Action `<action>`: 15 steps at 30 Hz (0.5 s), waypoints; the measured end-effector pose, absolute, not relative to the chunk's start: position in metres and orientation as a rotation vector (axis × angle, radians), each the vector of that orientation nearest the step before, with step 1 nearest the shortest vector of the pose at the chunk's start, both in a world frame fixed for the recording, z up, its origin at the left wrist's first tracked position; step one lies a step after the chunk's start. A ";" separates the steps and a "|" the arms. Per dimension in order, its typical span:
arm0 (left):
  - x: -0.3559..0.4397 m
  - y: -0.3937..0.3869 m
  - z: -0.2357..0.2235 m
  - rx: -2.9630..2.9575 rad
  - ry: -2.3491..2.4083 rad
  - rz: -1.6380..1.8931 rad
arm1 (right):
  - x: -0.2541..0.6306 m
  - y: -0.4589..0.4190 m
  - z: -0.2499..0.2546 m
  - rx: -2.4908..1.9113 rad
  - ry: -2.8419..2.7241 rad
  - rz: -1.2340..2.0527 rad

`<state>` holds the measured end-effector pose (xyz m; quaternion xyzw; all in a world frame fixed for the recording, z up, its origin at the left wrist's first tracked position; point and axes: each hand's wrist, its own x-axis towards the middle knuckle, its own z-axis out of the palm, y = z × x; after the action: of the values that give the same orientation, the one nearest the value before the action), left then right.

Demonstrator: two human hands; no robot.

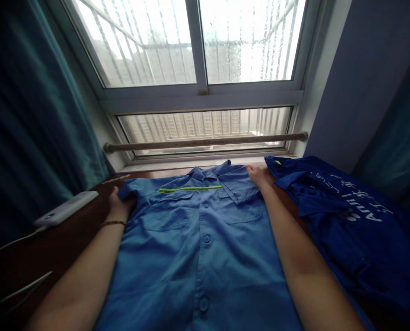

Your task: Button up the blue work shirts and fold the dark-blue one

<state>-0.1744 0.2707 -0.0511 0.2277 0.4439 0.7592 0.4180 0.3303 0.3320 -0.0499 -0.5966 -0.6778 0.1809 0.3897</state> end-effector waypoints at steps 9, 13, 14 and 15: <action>-0.121 0.280 0.004 0.885 0.638 1.614 | 0.310 0.324 -0.090 -1.855 -2.180 0.149; -0.083 0.297 0.002 1.432 1.049 1.344 | 0.312 0.326 -0.088 -1.906 -2.264 -0.014; -0.077 0.301 -0.008 1.606 1.205 1.262 | 0.312 0.326 -0.088 -1.893 -2.263 -0.018; -0.072 0.304 -0.020 1.796 1.361 1.130 | 0.312 0.325 -0.088 -1.879 -2.259 -0.016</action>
<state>-0.0725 0.3038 -0.0205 0.6784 0.5141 0.4268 0.3054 0.3124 0.3253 -0.0882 -0.6363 -0.7647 -0.0054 0.1016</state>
